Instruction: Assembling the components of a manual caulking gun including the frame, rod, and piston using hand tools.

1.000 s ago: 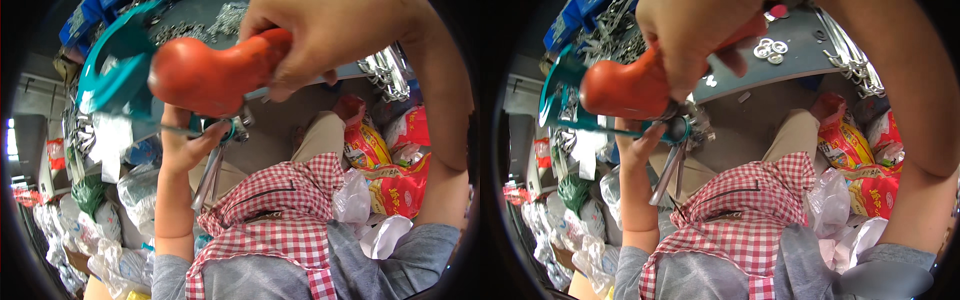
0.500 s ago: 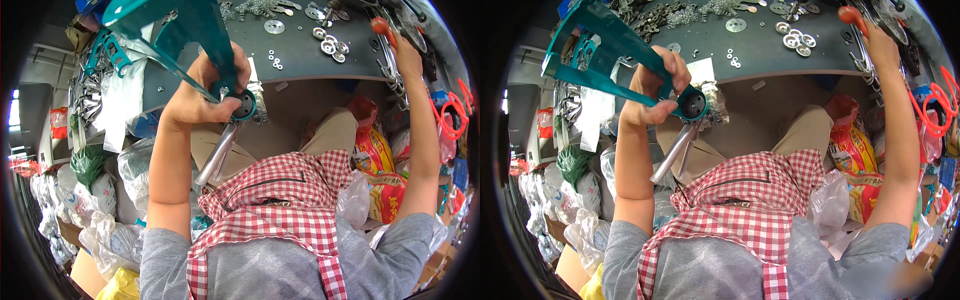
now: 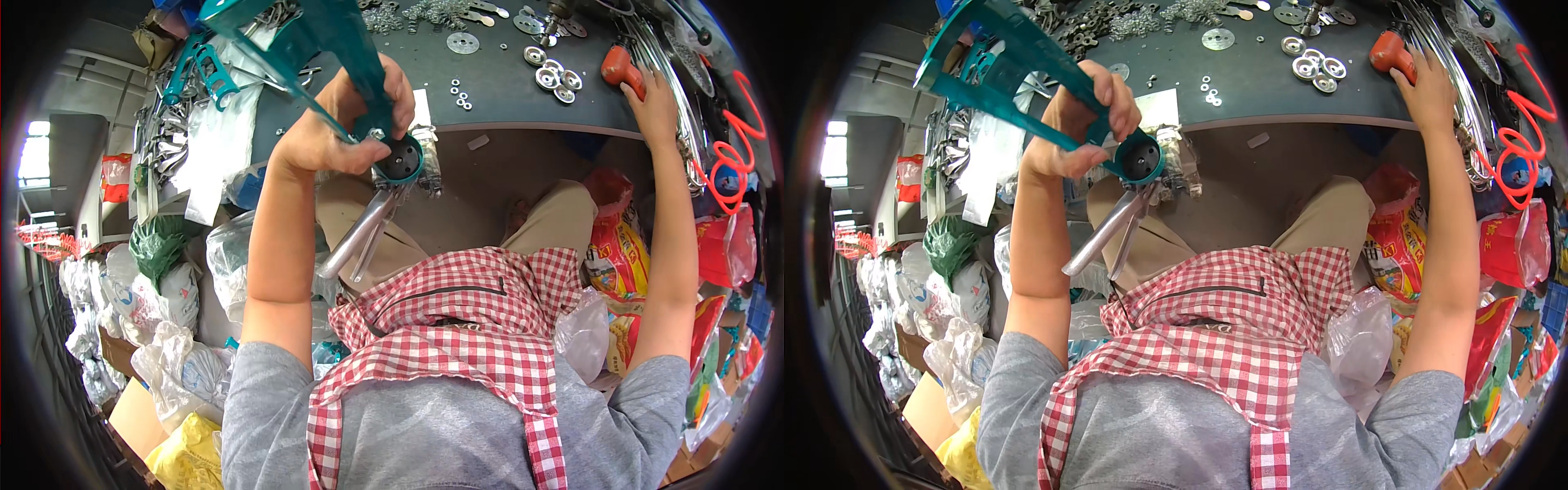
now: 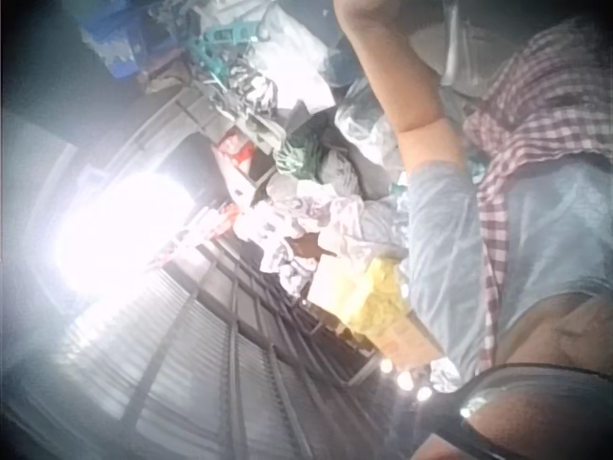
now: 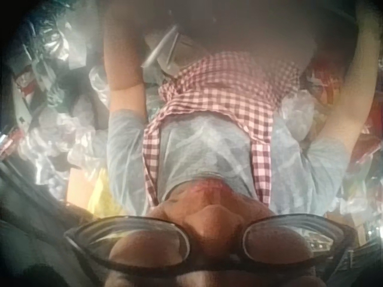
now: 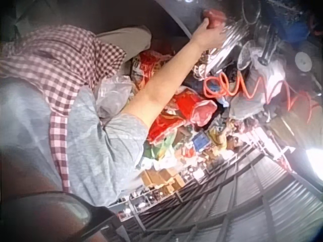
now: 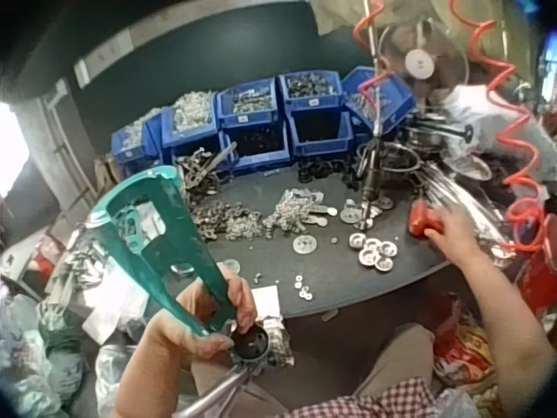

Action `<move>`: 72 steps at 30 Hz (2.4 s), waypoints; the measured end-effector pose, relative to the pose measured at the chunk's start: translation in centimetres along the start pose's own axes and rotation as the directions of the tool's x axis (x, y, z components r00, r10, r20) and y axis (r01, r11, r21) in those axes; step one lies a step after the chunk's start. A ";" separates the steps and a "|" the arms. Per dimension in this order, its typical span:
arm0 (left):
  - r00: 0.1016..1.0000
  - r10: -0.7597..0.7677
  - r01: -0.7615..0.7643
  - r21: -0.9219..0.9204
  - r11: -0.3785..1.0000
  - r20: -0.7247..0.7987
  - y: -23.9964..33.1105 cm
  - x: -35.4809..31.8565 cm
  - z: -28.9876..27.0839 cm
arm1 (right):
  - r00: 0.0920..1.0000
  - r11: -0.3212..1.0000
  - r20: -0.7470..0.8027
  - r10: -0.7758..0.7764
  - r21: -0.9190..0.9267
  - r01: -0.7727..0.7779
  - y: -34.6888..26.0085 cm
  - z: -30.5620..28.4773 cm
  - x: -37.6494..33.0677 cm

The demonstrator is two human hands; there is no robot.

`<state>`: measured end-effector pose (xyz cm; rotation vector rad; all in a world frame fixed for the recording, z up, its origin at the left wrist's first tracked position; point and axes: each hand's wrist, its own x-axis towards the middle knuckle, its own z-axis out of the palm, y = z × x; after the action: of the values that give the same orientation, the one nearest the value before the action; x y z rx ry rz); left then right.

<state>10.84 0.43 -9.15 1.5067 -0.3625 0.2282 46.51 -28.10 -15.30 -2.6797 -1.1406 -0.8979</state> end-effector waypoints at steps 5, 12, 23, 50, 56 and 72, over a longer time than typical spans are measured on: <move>0.994 -0.043 0.040 0.031 0.999 0.102 0.4 0.4 -0.6 | 0.980 0.892 -0.182 -0.081 0.425 0.153 -7.7 -3.9 -3.9; 0.925 0.152 -0.140 0.058 0.988 -0.347 0.3 -1.8 4.1 | 0.997 0.583 0.032 -0.072 0.812 0.016 -17.6 -4.6 -14.2; 0.566 0.520 -0.730 -0.095 0.677 -0.640 16.5 -10.1 3.3 | 0.791 0.049 -0.165 -0.590 0.970 0.239 -19.0 -6.5 -16.4; 0.684 0.219 -0.676 -0.493 0.547 -0.696 3.4 -3.6 3.1 | 0.363 -0.564 0.607 -0.707 -0.175 -0.807 -20.0 -16.7 -14.3; 0.721 0.313 -0.658 -0.467 0.591 -0.619 5.1 -1.0 4.2 | 0.529 -0.668 0.570 -0.629 -0.049 -0.742 -22.9 -16.0 -12.0; 0.763 0.259 -0.164 0.209 0.964 -0.592 -1.4 -0.4 4.3 | 0.916 0.846 -0.183 -0.358 0.353 0.401 -9.2 -2.6 -2.3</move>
<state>10.60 -3.91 -10.54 1.4391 0.0189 0.9268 37.70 -23.74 -15.72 -2.1014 -1.6597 -0.7547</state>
